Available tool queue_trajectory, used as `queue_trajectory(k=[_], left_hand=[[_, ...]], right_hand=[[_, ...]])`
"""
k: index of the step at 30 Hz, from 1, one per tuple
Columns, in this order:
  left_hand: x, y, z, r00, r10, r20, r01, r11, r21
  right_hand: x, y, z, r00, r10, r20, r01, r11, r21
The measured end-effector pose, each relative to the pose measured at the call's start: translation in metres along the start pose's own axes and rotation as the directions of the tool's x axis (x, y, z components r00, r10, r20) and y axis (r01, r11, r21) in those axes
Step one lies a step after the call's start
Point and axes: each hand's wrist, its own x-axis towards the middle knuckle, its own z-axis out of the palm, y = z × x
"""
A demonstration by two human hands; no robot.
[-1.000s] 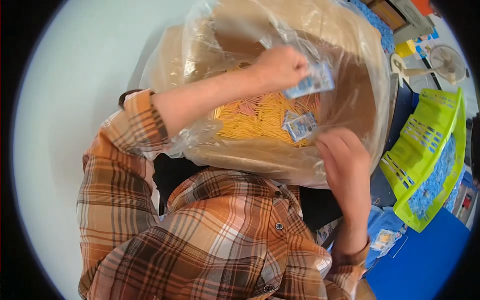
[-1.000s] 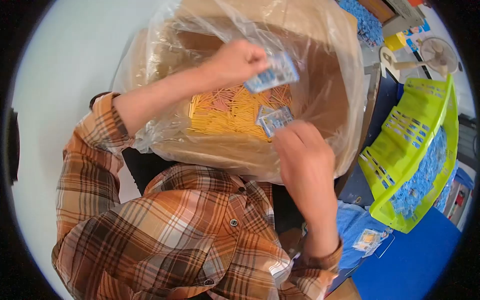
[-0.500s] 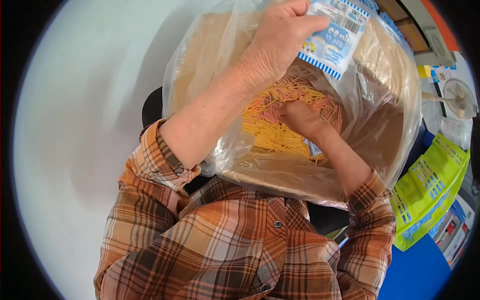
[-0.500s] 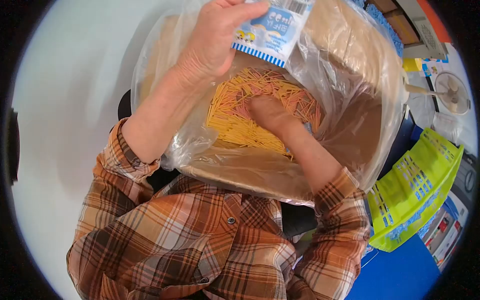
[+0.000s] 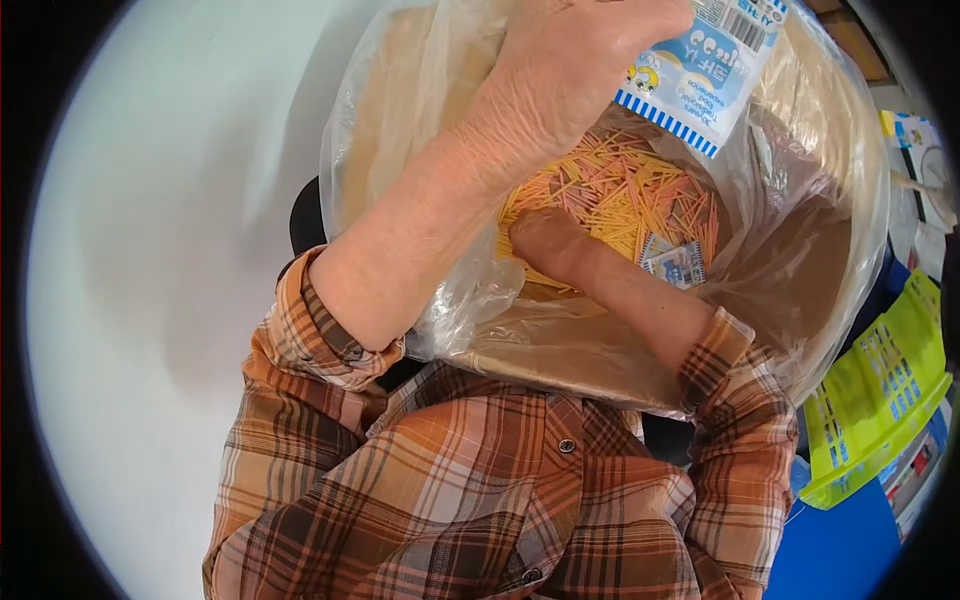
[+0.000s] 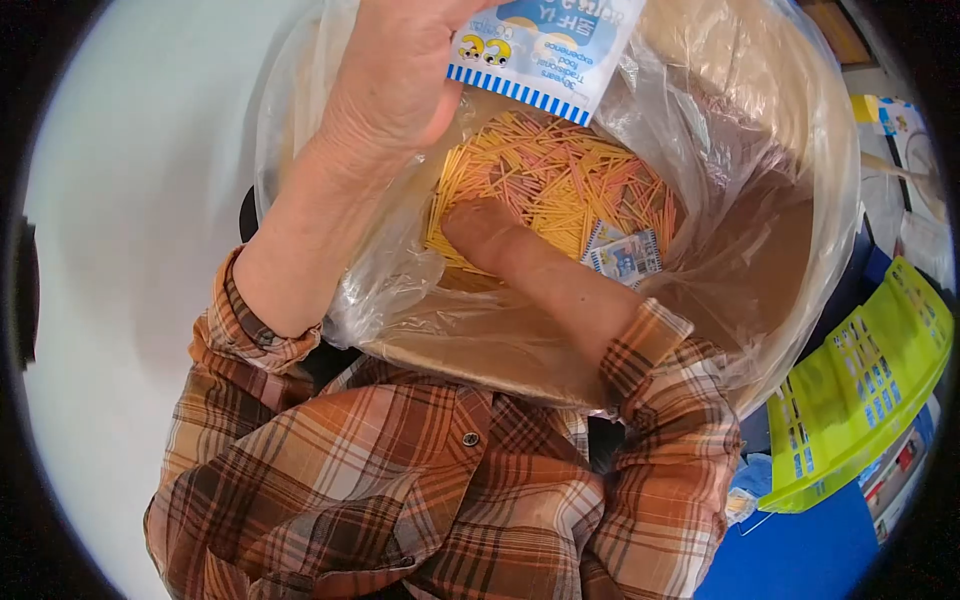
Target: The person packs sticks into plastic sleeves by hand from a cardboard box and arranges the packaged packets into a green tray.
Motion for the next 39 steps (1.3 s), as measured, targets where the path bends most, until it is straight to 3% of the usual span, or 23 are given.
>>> queue_trajectory(k=[7, 10, 13, 16, 18, 21, 22, 23, 25, 27, 28, 29, 32, 35, 36, 38, 39], left_hand=[[0.007, -0.015, -0.002, 0.998, 0.033, 0.053, -0.037, 0.997, 0.069], [0.011, -0.021, 0.000, 0.995, 0.097, -0.006, -0.096, 0.987, 0.128], [0.011, -0.027, -0.002, 0.993, 0.099, -0.060, -0.092, 0.990, 0.104], [0.013, -0.030, -0.007, 0.997, 0.070, -0.029, -0.069, 0.997, 0.016], [0.015, -0.031, -0.009, 0.998, 0.061, 0.009, -0.061, 0.998, -0.028], [0.017, -0.033, -0.010, 0.997, 0.048, 0.052, -0.046, 0.998, -0.041], [0.017, -0.033, -0.011, 0.997, 0.036, 0.067, -0.034, 0.999, -0.024], [0.018, -0.033, -0.013, 0.996, 0.022, 0.083, -0.021, 1.000, -0.006], [0.021, -0.035, -0.018, 0.986, -0.039, 0.162, 0.035, 0.999, 0.025], [0.020, -0.038, -0.024, 0.949, -0.111, 0.295, 0.063, 0.984, 0.165], [0.020, -0.039, -0.028, 0.911, -0.164, 0.377, 0.053, 0.956, 0.288], [0.021, -0.041, -0.029, 0.867, -0.224, 0.445, 0.027, 0.913, 0.408], [0.023, -0.071, -0.030, 0.609, -0.410, 0.679, -0.283, 0.687, 0.669], [0.000, -0.060, 0.004, 0.514, -0.703, 0.492, -0.113, 0.513, 0.851], [0.001, -0.060, 0.003, 0.515, -0.701, 0.494, -0.106, 0.519, 0.848], [0.004, -0.067, -0.003, 0.517, -0.694, 0.500, -0.094, 0.535, 0.840], [0.005, -0.070, -0.006, 0.568, -0.603, 0.560, -0.129, 0.607, 0.784]], right_hand=[[0.001, -0.043, -0.032, 0.981, -0.043, 0.190, 0.090, 0.965, -0.246], [0.008, -0.041, -0.018, 0.972, -0.011, 0.234, 0.053, 0.983, -0.176], [0.008, -0.035, -0.014, 0.966, -0.048, 0.254, 0.113, 0.963, -0.246], [-0.010, -0.026, -0.028, 0.987, 0.088, 0.135, -0.015, 0.886, -0.464], [-0.029, -0.004, -0.038, 0.987, 0.141, 0.082, -0.128, 0.980, -0.151], [-0.071, 0.018, -0.057, 0.964, 0.265, 0.022, -0.263, 0.935, 0.239], [-0.084, 0.019, -0.071, 0.949, 0.315, 0.003, -0.296, 0.890, 0.346], [-0.097, 0.019, -0.088, 0.921, 0.355, 0.163, -0.389, 0.796, 0.463], [-0.117, 0.010, -0.110, 0.864, 0.433, 0.257, -0.489, 0.598, 0.635], [-0.136, 0.014, -0.108, 0.878, 0.464, 0.118, -0.412, 0.607, 0.679], [-0.145, 0.022, -0.100, 0.899, 0.433, -0.070, -0.300, 0.724, 0.621], [-0.153, 0.029, -0.096, 0.901, 0.409, -0.145, -0.261, 0.778, 0.572], [-0.171, 0.022, -0.111, 0.890, 0.380, -0.251, -0.229, 0.849, 0.476], [-0.171, 0.026, -0.108, 0.869, 0.347, -0.352, -0.283, 0.933, 0.221], [-0.169, 0.027, -0.110, 0.867, 0.332, -0.372, -0.316, 0.943, 0.106], [-0.173, 0.024, -0.117, 0.840, 0.349, -0.416, -0.255, 0.930, 0.265], [-0.176, 0.021, -0.124, 0.827, 0.355, -0.437, -0.216, 0.917, 0.337]])
